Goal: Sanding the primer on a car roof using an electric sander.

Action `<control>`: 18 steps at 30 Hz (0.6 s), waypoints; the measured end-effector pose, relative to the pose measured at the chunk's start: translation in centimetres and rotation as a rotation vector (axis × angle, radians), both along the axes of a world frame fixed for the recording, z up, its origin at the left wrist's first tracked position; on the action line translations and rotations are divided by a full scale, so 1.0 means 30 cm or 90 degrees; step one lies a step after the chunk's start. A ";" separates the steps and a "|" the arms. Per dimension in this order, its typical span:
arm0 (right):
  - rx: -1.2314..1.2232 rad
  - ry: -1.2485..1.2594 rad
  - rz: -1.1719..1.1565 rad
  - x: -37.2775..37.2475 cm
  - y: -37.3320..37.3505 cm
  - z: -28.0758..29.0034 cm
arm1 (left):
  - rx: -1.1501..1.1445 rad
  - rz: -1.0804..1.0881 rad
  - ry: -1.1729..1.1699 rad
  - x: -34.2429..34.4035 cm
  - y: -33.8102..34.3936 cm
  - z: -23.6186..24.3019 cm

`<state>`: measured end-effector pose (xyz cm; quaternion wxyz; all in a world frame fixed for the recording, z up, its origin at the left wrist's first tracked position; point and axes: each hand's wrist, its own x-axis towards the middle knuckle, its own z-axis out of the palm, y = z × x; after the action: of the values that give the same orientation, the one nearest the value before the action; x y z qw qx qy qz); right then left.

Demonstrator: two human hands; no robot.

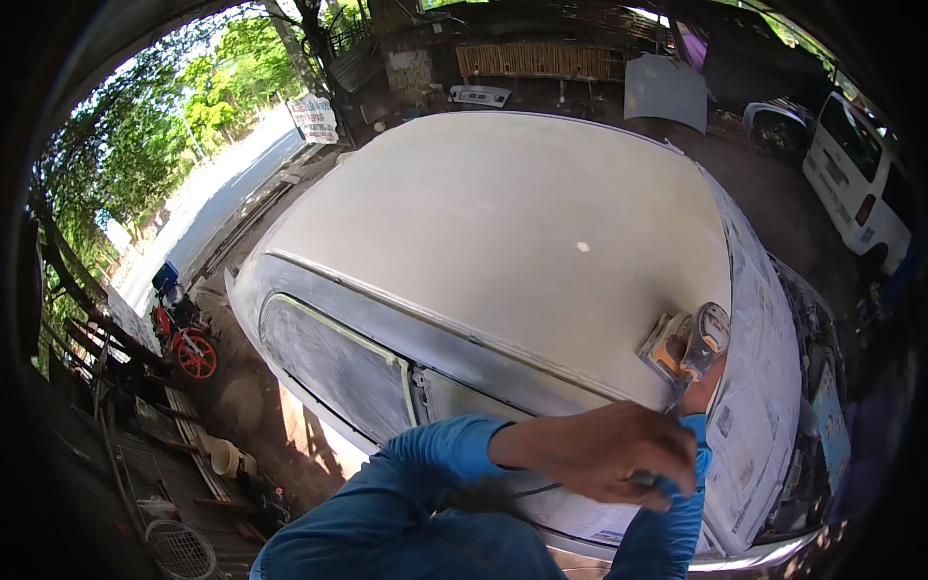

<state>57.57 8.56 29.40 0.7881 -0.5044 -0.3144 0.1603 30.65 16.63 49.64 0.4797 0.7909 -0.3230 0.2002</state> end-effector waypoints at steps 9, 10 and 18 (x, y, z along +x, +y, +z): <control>-0.058 -0.233 -0.196 -0.026 0.077 -0.034 | -0.146 -0.387 -0.101 -0.355 -0.059 0.013; -0.033 -0.153 -0.104 -0.065 0.103 -0.003 | -0.134 -0.377 -0.118 -0.360 -0.062 0.033; -0.051 -0.224 -0.037 -0.304 0.212 0.192 | -0.093 -0.342 -0.233 -0.415 -0.061 0.064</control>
<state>48.45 14.93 35.17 0.7048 -0.5644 -0.4257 0.0590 18.21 14.80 51.57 0.5051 0.5919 -0.5853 0.2279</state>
